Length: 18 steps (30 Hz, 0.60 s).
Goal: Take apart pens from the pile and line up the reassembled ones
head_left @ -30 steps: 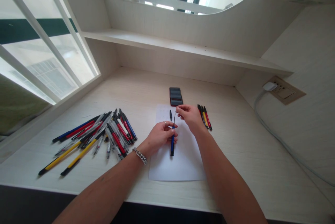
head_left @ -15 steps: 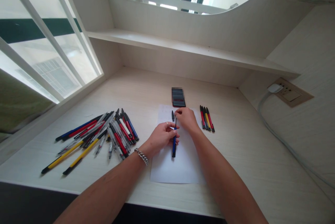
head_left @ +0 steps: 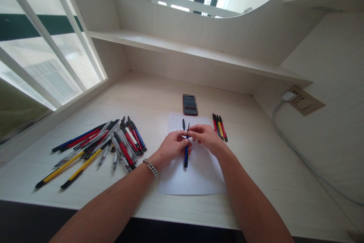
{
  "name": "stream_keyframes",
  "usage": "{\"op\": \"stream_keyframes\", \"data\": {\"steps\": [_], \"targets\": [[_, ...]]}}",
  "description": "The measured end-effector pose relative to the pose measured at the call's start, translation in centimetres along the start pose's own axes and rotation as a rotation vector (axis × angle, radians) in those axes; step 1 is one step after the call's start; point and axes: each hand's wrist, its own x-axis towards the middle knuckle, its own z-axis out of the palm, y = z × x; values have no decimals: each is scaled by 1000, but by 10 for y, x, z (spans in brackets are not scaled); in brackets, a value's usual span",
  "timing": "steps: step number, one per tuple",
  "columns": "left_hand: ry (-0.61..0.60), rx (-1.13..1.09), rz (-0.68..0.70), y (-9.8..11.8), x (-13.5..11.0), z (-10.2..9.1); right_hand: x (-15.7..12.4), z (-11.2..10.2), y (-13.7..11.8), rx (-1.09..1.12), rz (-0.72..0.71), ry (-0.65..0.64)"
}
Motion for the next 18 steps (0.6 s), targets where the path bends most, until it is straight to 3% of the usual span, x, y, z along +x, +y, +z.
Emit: {"op": "stream_keyframes", "data": {"steps": [5,11,13,18], "targets": [[-42,29,2,3,-3,2,1,4,-3,108,16,125],[-29,19,-38,3,-3,2,29,-13,-2,256,59,312],[-30,18,-38,4,-3,3,37,-18,2,141,65,334],[-28,32,-38,4,-2,2,45,-18,11,-429,74,352]]}}
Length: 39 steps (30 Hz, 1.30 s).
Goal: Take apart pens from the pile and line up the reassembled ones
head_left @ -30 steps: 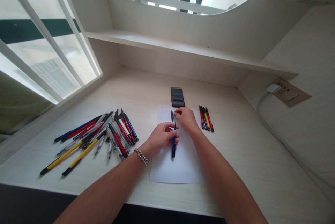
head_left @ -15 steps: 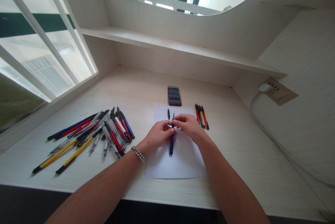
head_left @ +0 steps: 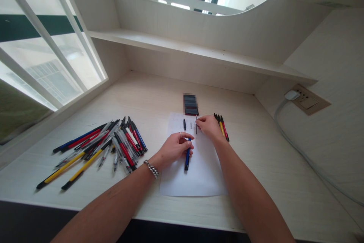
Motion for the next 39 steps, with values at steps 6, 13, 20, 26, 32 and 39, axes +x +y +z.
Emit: {"op": "stream_keyframes", "data": {"steps": [6,13,20,26,32,39], "targets": [[-11,-21,1,-4,2,-3,-2,12,-7,-262,-78,40],[24,-42,-33,4,-1,0,-3,12,-9,-252,-95,71],[25,-127,-14,11,-4,3,-40,8,-8,367,29,-164],[-4,-175,-40,14,-6,2,-68,13,-16,863,168,-368],[1,-194,-91,17,-6,2,-67,11,-11,960,170,-445],[-15,-189,-105,16,-6,0,-65,8,-5,990,153,-499]]}}
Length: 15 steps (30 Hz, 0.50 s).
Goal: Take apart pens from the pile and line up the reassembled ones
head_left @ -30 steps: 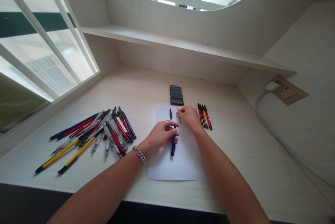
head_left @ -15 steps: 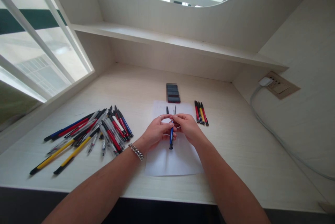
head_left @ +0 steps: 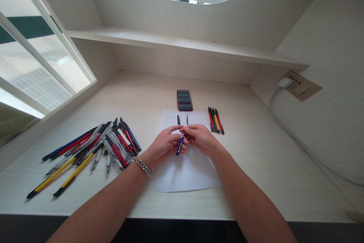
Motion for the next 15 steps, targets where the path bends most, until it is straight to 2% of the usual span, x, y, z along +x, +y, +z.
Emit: {"op": "stream_keyframes", "data": {"steps": [4,6,8,11,15], "targets": [[-11,18,4,0,-1,-1,-2,-3,-3,-13,-35,-50],[-22,40,8,-1,-2,-2,0,-6,-4,-41,-70,16],[-36,65,17,-2,-2,-3,4,-12,-5,-131,-126,149],[-42,86,31,-4,0,-3,14,-26,-5,-428,-214,366],[-24,96,40,-5,2,-4,27,-38,-4,-867,-277,492]]}}
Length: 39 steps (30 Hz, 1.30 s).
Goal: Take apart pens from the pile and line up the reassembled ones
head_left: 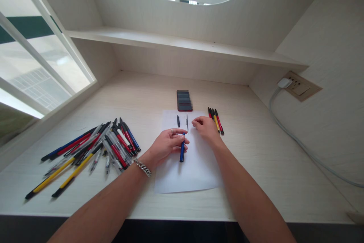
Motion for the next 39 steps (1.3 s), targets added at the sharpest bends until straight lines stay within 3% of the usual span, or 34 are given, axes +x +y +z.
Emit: {"op": "stream_keyframes", "data": {"steps": [5,8,14,17,22,26,30,33,36,39], "targets": [[21,12,31,0,3,-1,3,8,-2,-316,-147,-11],[42,30,64,-1,4,-1,3,10,-2,-357,-168,-15],[116,80,148,1,3,1,-4,-2,-7,-54,-117,27],[166,83,224,3,3,0,-20,-9,-19,122,-156,-43],[264,98,320,0,6,-4,-45,-6,-37,169,-269,-186],[231,-31,321,-1,8,-5,-51,0,-42,165,-291,-220],[226,-26,294,0,7,-4,-46,-3,-37,179,-271,-163],[235,25,269,-1,7,-4,-35,-11,-28,156,-180,-48],[248,71,247,-3,8,-4,-24,-18,-15,37,-51,74],[256,105,238,-5,9,-4,-16,-20,-5,-92,30,112]]}}
